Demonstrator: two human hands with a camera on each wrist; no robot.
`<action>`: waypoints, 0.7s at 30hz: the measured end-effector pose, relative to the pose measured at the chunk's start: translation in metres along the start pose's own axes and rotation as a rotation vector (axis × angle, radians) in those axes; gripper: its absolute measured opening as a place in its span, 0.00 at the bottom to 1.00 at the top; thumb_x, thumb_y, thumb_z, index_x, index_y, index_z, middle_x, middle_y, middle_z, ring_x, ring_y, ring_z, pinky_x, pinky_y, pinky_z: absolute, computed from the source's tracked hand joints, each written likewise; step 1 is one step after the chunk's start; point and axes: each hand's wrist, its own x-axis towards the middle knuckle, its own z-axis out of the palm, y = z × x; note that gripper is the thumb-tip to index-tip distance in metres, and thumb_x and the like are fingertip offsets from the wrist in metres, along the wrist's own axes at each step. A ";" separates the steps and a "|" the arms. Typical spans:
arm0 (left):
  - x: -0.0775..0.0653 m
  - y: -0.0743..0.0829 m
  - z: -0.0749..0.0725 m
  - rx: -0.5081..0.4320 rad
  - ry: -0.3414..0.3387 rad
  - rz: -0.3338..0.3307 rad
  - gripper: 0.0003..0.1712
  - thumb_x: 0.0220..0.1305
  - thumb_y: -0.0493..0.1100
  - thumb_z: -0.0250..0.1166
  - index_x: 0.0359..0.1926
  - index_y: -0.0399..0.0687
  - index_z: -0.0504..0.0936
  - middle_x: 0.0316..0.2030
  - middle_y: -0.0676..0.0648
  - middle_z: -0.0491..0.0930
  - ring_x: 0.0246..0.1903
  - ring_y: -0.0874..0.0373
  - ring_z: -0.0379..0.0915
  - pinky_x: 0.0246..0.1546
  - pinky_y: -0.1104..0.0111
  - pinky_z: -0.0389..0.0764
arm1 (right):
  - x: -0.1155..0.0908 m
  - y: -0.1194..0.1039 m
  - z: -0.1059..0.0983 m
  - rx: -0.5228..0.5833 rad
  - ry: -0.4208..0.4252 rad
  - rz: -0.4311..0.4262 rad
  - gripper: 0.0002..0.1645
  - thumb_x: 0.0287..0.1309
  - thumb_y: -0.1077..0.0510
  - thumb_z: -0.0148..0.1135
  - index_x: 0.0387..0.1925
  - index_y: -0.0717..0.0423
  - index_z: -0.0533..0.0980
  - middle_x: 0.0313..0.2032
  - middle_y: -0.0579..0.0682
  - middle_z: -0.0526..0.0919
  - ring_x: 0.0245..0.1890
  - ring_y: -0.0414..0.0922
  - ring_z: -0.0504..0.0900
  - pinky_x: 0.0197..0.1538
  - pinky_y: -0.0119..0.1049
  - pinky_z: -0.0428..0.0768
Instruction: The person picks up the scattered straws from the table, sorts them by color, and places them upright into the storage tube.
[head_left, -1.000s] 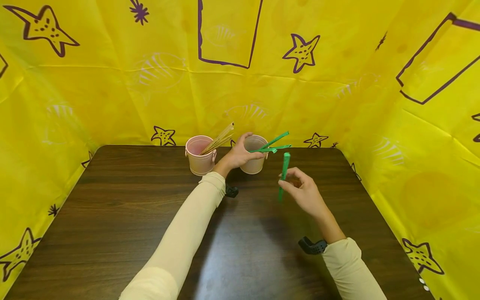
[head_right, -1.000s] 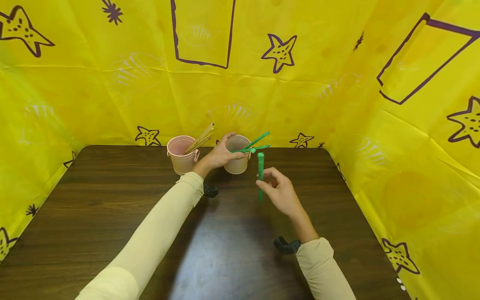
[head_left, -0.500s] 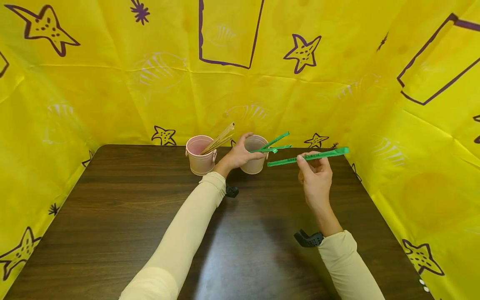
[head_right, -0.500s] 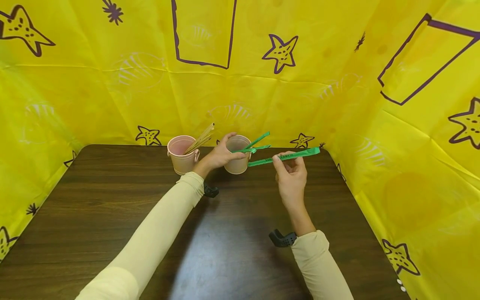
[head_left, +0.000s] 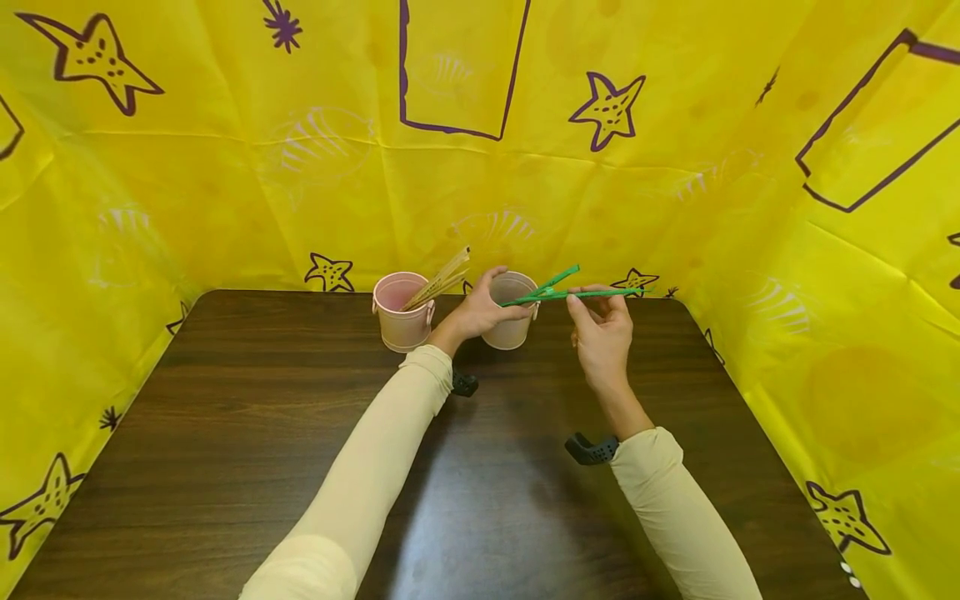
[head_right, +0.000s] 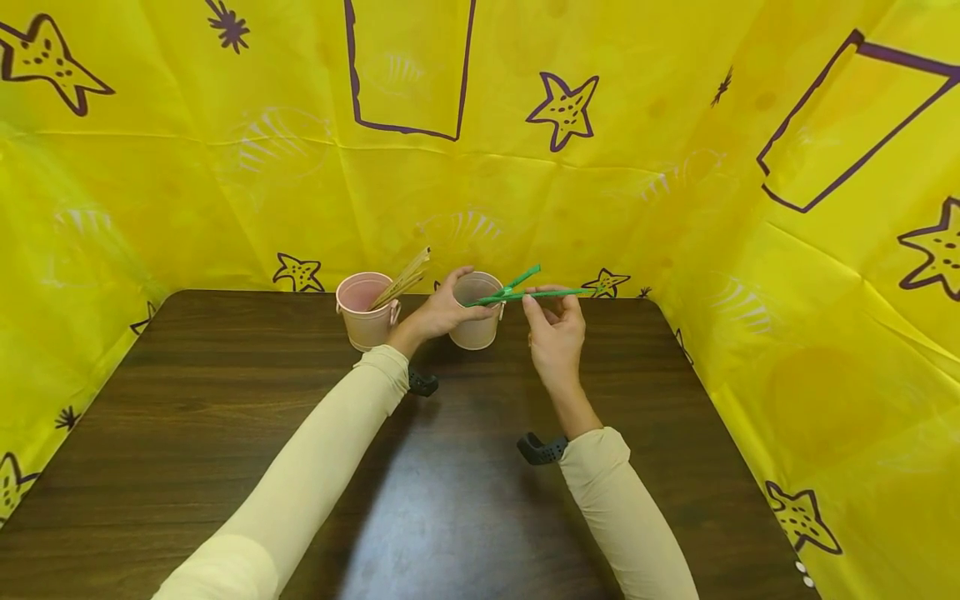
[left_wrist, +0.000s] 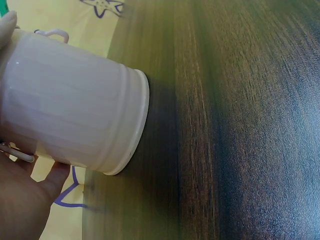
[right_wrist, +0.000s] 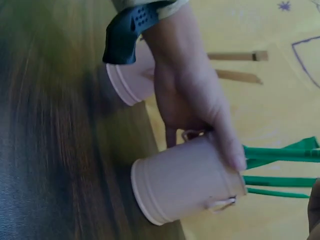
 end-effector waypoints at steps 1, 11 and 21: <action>0.000 0.000 0.000 0.002 0.001 -0.001 0.58 0.59 0.55 0.76 0.80 0.58 0.48 0.74 0.38 0.58 0.71 0.40 0.61 0.70 0.42 0.66 | 0.002 0.003 0.002 -0.015 -0.007 0.002 0.18 0.65 0.62 0.68 0.51 0.67 0.74 0.41 0.43 0.86 0.13 0.35 0.69 0.17 0.24 0.67; 0.000 -0.002 -0.003 0.002 -0.015 0.006 0.59 0.59 0.57 0.75 0.81 0.58 0.47 0.76 0.38 0.54 0.73 0.38 0.58 0.72 0.41 0.64 | 0.022 0.018 0.025 -0.102 -0.083 0.132 0.19 0.67 0.62 0.64 0.54 0.69 0.72 0.44 0.48 0.80 0.12 0.32 0.68 0.17 0.23 0.66; -0.004 0.000 -0.002 -0.009 -0.025 -0.007 0.59 0.60 0.56 0.75 0.81 0.59 0.46 0.75 0.38 0.55 0.73 0.39 0.58 0.72 0.42 0.64 | 0.026 0.026 0.034 -0.113 -0.142 0.238 0.18 0.67 0.67 0.62 0.55 0.69 0.72 0.44 0.51 0.78 0.11 0.33 0.67 0.17 0.24 0.65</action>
